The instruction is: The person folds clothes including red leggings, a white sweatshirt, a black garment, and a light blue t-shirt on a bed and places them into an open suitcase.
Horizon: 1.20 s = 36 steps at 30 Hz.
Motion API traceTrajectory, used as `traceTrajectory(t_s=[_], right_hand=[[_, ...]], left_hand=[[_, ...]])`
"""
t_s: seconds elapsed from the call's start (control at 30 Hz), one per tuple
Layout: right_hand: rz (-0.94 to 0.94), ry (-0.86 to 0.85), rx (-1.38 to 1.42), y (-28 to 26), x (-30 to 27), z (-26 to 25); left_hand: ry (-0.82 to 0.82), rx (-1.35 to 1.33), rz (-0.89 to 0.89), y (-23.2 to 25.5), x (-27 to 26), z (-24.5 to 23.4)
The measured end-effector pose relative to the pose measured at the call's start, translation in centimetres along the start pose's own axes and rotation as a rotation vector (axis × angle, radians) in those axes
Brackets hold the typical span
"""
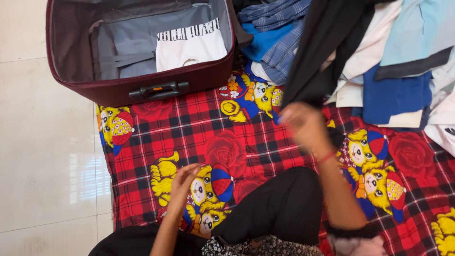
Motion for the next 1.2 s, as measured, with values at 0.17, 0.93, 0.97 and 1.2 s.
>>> traceTrajectory(t_s=[0.17, 0.93, 0.97, 1.2], right_hand=[[-0.011, -1.052, 0.575, -17.4, -19.8, 22.5], [0.462, -0.383, 0.622, 8.6, -10.0, 11.3], [0.461, -0.39, 0.622, 9.0, -9.7, 10.6], [0.355, -0.25, -0.044, 6.9, -10.0, 15.4]], left_hand=[[-0.191, 0.016, -0.255, -3.6, 0.5, 7.5], [0.342, 0.573, -0.003, 3.4, -4.7, -14.7], [0.266, 0.756, -0.103, 2.5, -4.9, -14.8], [0.268, 0.958, -0.039, 0.2, -1.8, -11.0]])
Point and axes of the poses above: each hand's wrist, its own x-axis towards the middle knuckle, its own z-axis out of the palm, y = z × x, the point moved 10 cm from there along x, towards the middle knuckle, and after that the axes turned 1 degree about -y, right-handed, at the moved point
